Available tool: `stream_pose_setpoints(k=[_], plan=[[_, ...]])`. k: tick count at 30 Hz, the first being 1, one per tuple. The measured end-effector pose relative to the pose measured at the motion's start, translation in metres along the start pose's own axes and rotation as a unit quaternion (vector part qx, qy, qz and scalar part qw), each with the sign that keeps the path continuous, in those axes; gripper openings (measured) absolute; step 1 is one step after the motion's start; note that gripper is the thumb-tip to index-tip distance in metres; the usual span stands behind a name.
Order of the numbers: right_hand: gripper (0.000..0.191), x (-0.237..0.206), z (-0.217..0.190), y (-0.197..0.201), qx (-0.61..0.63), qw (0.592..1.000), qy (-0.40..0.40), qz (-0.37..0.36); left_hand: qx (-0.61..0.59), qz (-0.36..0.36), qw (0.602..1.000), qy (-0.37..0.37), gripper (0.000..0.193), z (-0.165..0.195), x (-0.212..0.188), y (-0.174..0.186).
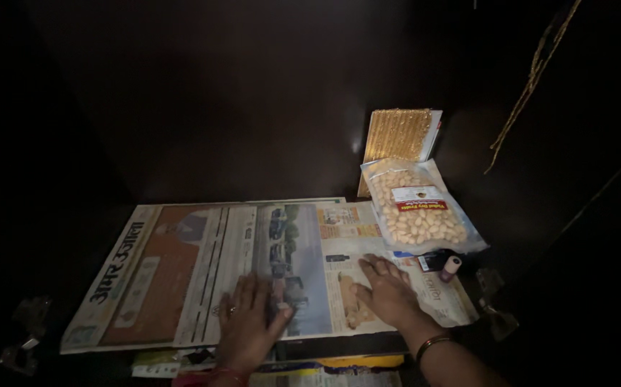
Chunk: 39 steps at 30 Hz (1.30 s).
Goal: The person lifts folded clothes, a folder, and packaged items off a dark wardrobe shelf and sets them on a nearby counter. They spread sheets of newspaper flat over the empty shelf, then place the folded clothes and packaged items back on top of the newspaper.
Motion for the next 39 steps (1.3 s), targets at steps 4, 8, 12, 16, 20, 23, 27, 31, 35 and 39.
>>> stream_pose_setpoints(k=[4, 8, 12, 16, 20, 23, 27, 31, 35, 39], plan=[[0.068, -0.001, -0.002, -0.005, 0.003, 0.999, 0.01, 0.045, 0.022, 0.025, 0.999, -0.003, 0.087, -0.005, -0.009, 0.004], [0.065, -0.002, -0.002, -0.011, -0.021, 0.996, 0.02, 0.084, 0.013, 0.0, 1.0, 0.006, 0.086, -0.008, -0.012, 0.004], [0.063, -0.003, -0.002, -0.014, -0.021, 0.992, 0.029, 0.121, 0.036, -0.01, 0.998, 0.058, 0.092, -0.022, -0.013, 0.006], [0.063, -0.002, -0.004, -0.014, -0.011, 0.991, 0.023, 0.128, 0.049, -0.02, 0.993, 0.104, 0.095, -0.032, -0.014, 0.009], [0.061, -0.002, -0.006, -0.012, -0.002, 0.995, 0.0, 0.103, 0.043, -0.05, 0.991, 0.117, 0.096, -0.033, -0.014, 0.007], [0.061, -0.005, -0.008, -0.009, -0.009, 0.995, -0.003, 0.102, 0.043, -0.059, 0.99, 0.124, 0.098, -0.033, -0.016, 0.007], [0.06, -0.007, -0.01, -0.008, -0.015, 0.995, -0.011, 0.098, 0.038, -0.042, 0.992, 0.112, 0.099, -0.034, -0.018, 0.011], [0.06, -0.005, -0.01, -0.007, -0.011, 0.996, -0.019, 0.091, 0.041, -0.033, 0.992, 0.112, 0.1, -0.035, -0.019, 0.013], [0.06, -0.004, -0.011, -0.008, -0.014, 0.995, -0.025, 0.092, 0.038, -0.038, 0.992, 0.113, 0.1, -0.037, -0.019, 0.011], [0.06, -0.006, -0.01, -0.009, -0.019, 0.995, -0.041, 0.093, 0.027, -0.032, 0.994, 0.104, 0.099, -0.04, -0.019, 0.014]])
Point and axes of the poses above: each hand's wrist, its own x-axis towards the middle knuckle, its own y-axis out of the back of the hand, z = x × y, the point moved 6 cm from there along x, towards the middle knuckle, and after that the axes turned 2 degrees about -y, right-handed, at the moved point
